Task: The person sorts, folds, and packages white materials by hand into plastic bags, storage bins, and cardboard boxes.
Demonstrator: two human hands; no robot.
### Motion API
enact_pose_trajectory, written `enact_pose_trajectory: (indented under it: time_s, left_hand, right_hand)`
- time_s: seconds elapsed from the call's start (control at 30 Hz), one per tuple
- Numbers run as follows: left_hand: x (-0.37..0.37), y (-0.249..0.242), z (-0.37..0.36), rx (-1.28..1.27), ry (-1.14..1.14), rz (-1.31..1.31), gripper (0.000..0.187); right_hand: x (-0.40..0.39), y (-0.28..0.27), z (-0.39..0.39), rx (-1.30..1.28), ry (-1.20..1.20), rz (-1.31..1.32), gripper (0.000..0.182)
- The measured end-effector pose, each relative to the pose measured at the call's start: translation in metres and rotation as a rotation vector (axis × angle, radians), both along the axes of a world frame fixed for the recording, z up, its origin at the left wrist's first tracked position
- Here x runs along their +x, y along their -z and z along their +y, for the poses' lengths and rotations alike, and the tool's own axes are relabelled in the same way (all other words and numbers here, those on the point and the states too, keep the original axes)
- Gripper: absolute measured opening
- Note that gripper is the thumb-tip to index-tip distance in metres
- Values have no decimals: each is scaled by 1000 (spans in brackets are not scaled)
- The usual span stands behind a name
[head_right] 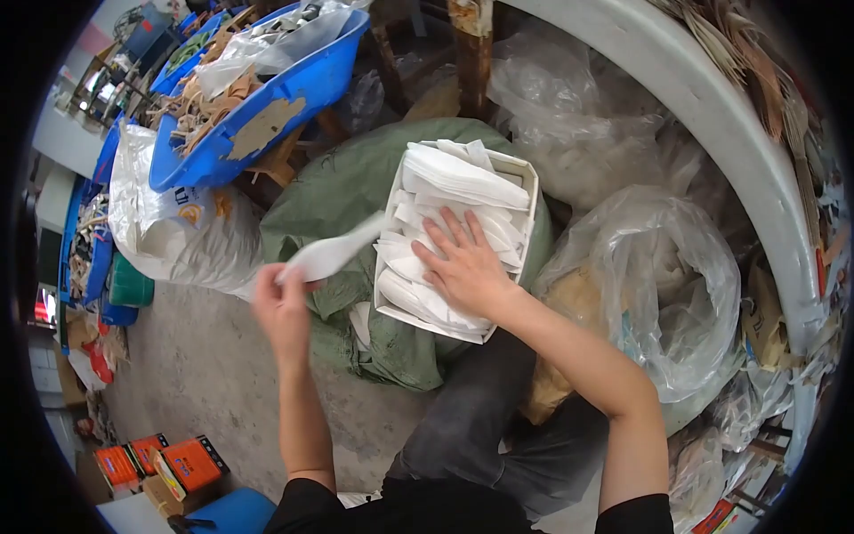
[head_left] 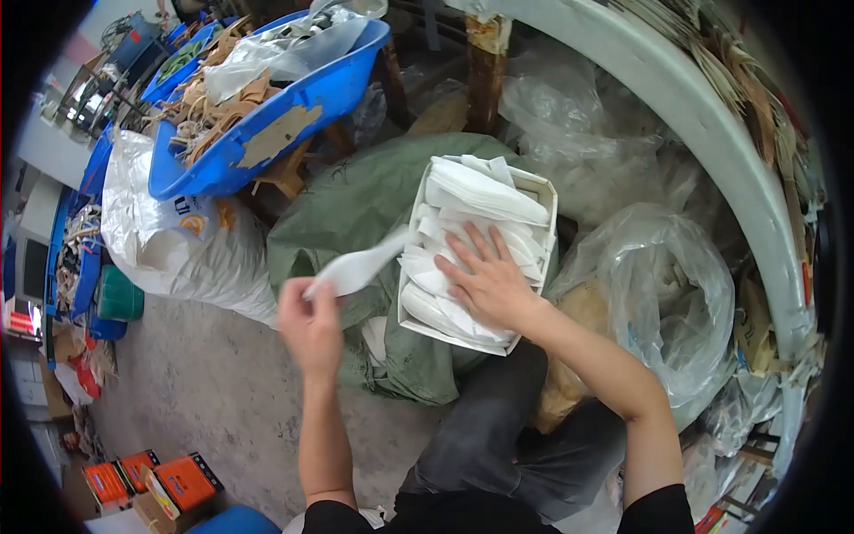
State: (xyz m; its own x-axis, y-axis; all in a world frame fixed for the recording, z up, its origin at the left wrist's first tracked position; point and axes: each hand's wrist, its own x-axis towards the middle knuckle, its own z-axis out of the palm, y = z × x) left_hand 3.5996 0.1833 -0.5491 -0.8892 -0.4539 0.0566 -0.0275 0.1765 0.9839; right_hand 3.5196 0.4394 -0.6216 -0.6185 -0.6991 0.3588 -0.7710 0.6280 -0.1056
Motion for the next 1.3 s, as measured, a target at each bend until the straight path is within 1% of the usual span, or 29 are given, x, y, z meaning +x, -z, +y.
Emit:
enact_pose_trajectory:
  time_s: [0.07,0.1,0.23,0.27,0.3,0.33,0.4,0.43,0.47,0.5,0.57,0.63,0.67,0.73,0.8,0.83,0.9,0.93,1.0,1.03,1.07,1.1,1.13,1.17,1.23,1.27,1.3]
  left_hand:
    - [13,-21,-4,-176,-179,234,8]
    - [11,-20,2,-176,-155,238,8]
    - [2,-10,36,242,108,290,6]
    - [-5,-11,51,349,148,212,6]
    - [-16,-11,64,455,186,129,6]
    - [-27,-6,67,454,196,122,6]
    - [-49,17,72,378,343,-217,12]
    - [-55,29,75,120,333,-263,18]
    - [-63,38,79,-136,336,-295,24]
    - [-65,42,75,-532,353,-263,37]
    - [-63,49,88,-915,161,321,42]
    - [-48,46,98,-832,105,346,42]
    - [-37,41,114,-758,102,377,36]
    - [-13,38,136,-788,214,376,30]
    - [13,34,165,-724,307,378,25]
    - [15,38,185,-727,320,389,25]
    - [32,41,218,-542,612,453,22]
    - [38,34,245,-463,736,392,18]
    - [39,38,306,-199,931,211,18]
    - [32,47,338,-40,1028,111,19]
    - [23,63,375,57,1095,133,24]
    - [10,81,414,112,1182,99,25]
    - [-2,101,449,166,1267,61,27]
    - [-13,122,473,43,1231,-12,31]
    - [-33,163,485,-418,1215,-249,35]
    - [-35,167,485,-422,1201,-254,35]
    - [-39,171,484,-398,1193,-248,36]
  right_hand:
    - [-1,5,8,12,48,10,44]
    - [2,4,11,9,72,11,44]
    - [6,-3,15,-20,41,-210,43]
    - [17,-21,25,-53,39,-258,43]
    - [35,-51,40,-87,36,-310,43]
    - [55,-78,58,-152,13,-239,41]
    - [96,-99,100,-348,-34,-397,30]
    - [114,-117,123,-437,86,-641,24]
    - [129,-121,144,-535,214,-702,21]
    - [143,-124,165,-649,340,-756,18]
    - [157,-115,230,-623,679,-701,22]
    - [171,-89,298,-753,993,-537,23]
    - [171,-80,326,-683,1115,-471,24]
    - [168,-49,374,-547,1191,-567,27]
    - [159,0,400,-679,989,-771,36]
    - [146,6,401,-693,999,-764,36]
    - [125,15,385,-473,1236,-922,44]
    - [122,50,384,-361,1100,-796,46]
    - [133,100,353,-259,976,-660,49]
    - [147,115,317,-132,1002,-596,50]
    - [150,102,312,-156,996,-642,48]
    - [153,87,307,-180,991,-687,46]
    - [150,49,320,-358,954,-845,42]
    - [140,60,342,-357,944,-849,42]
    - [117,104,388,-568,1285,-668,39]
    - [105,121,400,-568,1271,-673,39]
    - [93,142,409,-418,1351,-649,38]
